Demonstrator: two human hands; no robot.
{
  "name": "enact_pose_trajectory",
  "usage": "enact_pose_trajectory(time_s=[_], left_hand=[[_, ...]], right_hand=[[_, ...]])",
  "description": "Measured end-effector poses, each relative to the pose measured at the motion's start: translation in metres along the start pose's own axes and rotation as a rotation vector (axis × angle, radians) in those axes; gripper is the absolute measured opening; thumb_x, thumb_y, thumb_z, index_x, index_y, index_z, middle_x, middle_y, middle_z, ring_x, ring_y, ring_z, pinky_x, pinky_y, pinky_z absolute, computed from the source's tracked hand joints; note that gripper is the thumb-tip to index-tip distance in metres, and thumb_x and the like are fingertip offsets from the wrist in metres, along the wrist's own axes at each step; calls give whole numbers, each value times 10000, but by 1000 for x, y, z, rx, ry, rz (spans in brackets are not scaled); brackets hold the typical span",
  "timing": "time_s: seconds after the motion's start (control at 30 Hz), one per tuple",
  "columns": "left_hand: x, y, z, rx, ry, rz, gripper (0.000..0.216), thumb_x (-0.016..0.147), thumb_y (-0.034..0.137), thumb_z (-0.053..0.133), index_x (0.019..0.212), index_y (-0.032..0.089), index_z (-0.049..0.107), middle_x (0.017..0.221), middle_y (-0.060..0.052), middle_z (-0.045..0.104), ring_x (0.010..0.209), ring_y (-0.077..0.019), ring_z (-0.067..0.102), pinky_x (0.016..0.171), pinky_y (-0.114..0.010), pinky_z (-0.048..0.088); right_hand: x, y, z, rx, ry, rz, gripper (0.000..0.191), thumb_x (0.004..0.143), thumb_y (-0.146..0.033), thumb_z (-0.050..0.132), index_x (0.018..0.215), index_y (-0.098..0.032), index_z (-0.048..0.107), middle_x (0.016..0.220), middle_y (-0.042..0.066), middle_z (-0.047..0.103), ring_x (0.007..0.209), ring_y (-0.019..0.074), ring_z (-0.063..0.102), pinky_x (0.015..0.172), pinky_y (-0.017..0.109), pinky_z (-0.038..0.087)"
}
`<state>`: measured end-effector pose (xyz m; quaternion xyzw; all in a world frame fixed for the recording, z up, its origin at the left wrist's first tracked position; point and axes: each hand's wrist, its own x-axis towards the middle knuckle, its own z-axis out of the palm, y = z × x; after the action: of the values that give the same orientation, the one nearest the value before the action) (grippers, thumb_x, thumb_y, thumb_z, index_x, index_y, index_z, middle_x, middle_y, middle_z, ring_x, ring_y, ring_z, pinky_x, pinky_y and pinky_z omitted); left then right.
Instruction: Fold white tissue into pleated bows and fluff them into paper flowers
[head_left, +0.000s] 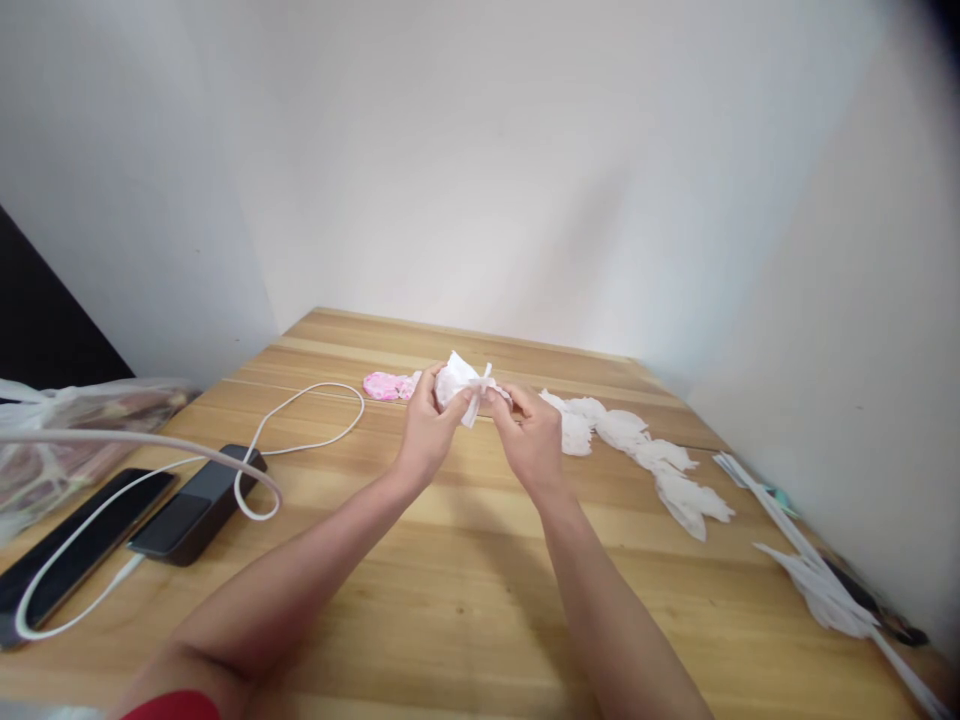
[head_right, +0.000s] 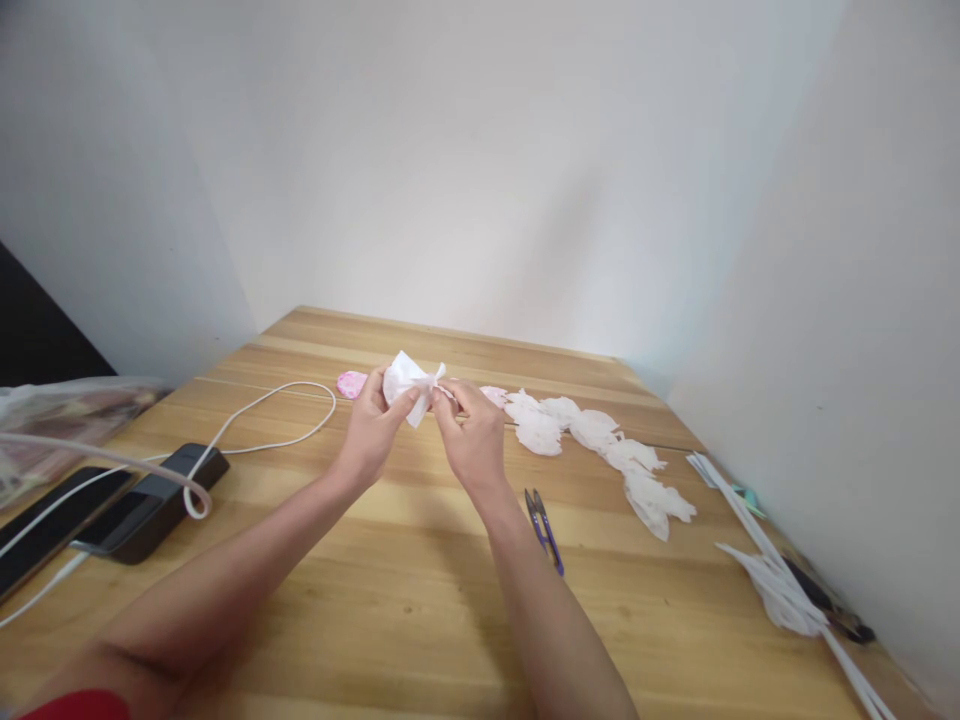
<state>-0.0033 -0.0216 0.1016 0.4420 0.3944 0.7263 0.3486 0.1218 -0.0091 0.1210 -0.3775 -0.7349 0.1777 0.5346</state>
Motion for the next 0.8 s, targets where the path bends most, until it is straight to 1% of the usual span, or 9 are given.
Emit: enact_pose_trajectory(time_s=[0.1,0.23,0.3,0.37,0.43,0.5,0.6,0.7,0.8], left_hand=[[3,-2,-3,6,14,0,201,781,244,635,953,179,553,858,-4,585,763,-129,544,688,-224,424],[4,-2,-5,-27,3,-15,187,782,237,626,946,184,554,852,-2,596,752,-130,548,684,-227,426],[4,-1,-5,-6,-2,8,192,771,227,633,942,185,558,844,0,593,753,-132,550,684,-225,426],[2,-1,-5,32,-13,50,206,762,206,633,955,187,565,858,-1,596,776,-137,555,703,-225,429],[0,0,-3,59,-30,91,234,760,189,627,987,190,569,898,-9,605,812,-143,563,730,-228,433],[-2,1,-1,74,-55,114,269,761,196,638,1021,193,568,924,-14,608,828,-147,566,741,-230,437],[-6,5,1,81,-102,107,342,744,222,684,1061,197,557,936,-16,600,829,-147,569,731,-226,442],[-7,8,1,49,-113,55,384,731,232,704,1079,198,546,952,-18,596,837,-149,572,720,-223,445],[-5,5,-2,15,-95,5,276,760,290,687,985,187,563,876,-5,593,763,-133,553,684,-222,437]], right_hand=[[2,2,0,127,-28,136,192,848,-331,548,858,-220,704,789,-2,693,745,174,628,673,282,476],[5,6,1,243,-65,241,205,828,-365,558,839,-209,691,760,-3,691,703,168,620,654,285,483],[5,6,1,226,-79,217,207,818,-359,573,912,-208,679,847,18,706,754,176,628,694,300,492],[3,3,0,146,-68,138,259,799,-339,609,1022,-215,656,985,46,701,865,192,629,765,319,488],[1,-2,-1,42,-42,43,309,784,-325,641,1077,-227,639,1058,59,679,938,202,611,801,326,473],[0,-6,-2,-32,-1,-17,250,802,-312,630,1038,-233,651,1012,52,679,911,197,603,782,322,464],[-1,-9,-3,-48,49,-42,120,850,-285,571,894,-227,667,866,28,679,810,181,596,739,310,452],[-1,-9,-3,-28,56,-27,133,865,-295,552,832,-222,659,816,21,673,767,179,593,724,308,448],[-2,-7,-2,-18,46,2,162,866,-328,549,830,-217,661,797,15,668,734,174,587,714,303,446]])
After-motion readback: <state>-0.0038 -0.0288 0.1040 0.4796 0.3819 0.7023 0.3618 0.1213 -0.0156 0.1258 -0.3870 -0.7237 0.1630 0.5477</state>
